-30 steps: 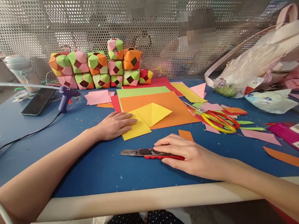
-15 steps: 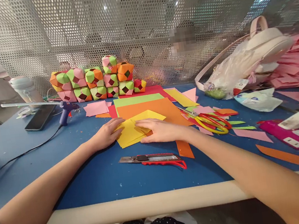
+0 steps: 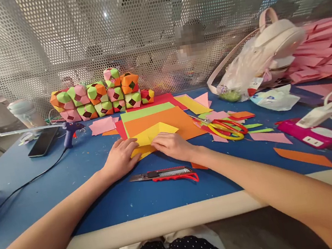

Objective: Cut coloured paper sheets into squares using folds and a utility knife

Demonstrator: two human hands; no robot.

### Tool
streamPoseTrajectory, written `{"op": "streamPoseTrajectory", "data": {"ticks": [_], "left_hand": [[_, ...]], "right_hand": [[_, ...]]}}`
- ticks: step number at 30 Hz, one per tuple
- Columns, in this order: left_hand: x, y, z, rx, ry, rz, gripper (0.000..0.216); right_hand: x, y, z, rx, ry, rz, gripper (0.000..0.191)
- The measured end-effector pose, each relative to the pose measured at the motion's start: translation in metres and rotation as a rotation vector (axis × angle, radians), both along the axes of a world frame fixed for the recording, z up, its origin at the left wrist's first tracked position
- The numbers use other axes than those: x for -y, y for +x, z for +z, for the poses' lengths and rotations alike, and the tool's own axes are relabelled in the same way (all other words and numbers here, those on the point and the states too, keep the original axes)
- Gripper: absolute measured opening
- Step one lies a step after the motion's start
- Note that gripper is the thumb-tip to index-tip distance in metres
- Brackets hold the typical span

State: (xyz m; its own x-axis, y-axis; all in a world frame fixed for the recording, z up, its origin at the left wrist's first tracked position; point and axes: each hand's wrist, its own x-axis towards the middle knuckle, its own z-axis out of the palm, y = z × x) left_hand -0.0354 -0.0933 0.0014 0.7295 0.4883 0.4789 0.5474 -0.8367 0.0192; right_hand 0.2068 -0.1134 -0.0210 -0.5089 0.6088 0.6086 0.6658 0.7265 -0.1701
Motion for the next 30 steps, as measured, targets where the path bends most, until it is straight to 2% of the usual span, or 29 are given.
{"op": "streamPoseTrajectory", "data": {"ticks": [5, 8, 11, 13, 15, 17, 19, 23, 26, 30], "left_hand": [[-0.007, -0.004, 0.002, 0.056, 0.041, 0.028, 0.026], [-0.006, -0.004, 0.004, 0.062, 0.049, 0.003, 0.025], [-0.001, -0.001, 0.003, 0.083, 0.058, -0.003, 0.024], [0.0, 0.001, 0.001, 0.134, 0.038, 0.065, 0.031], [-0.001, 0.002, 0.0, 0.148, -0.026, 0.182, 0.051], [-0.005, 0.004, -0.001, 0.065, -0.117, 0.31, 0.065], [-0.009, 0.006, -0.001, -0.069, -0.201, 0.413, 0.069], [-0.014, 0.007, 0.0, -0.21, -0.302, 0.461, 0.062], [-0.015, 0.004, 0.002, -0.234, -0.33, 0.436, 0.055], [-0.018, -0.003, 0.005, -0.238, -0.349, 0.429, 0.051]], "right_hand": [[0.005, -0.001, 0.002, -0.08, -0.012, 0.076, 0.021], [0.004, -0.002, 0.003, -0.121, -0.017, 0.106, 0.023], [-0.002, 0.0, 0.003, -0.206, -0.002, 0.07, 0.024], [-0.008, 0.005, 0.004, -0.278, 0.013, 0.008, 0.026], [-0.013, 0.012, 0.007, -0.346, 0.027, -0.068, 0.026], [-0.018, 0.021, 0.009, -0.394, 0.037, -0.145, 0.027], [-0.023, 0.031, 0.011, -0.413, 0.041, -0.213, 0.028], [-0.036, 0.05, 0.009, -0.346, -0.002, -0.322, 0.03], [-0.044, 0.06, 0.002, -0.224, -0.1, -0.384, 0.023], [-0.049, 0.065, -0.008, -0.054, -0.223, -0.443, 0.029]]}}
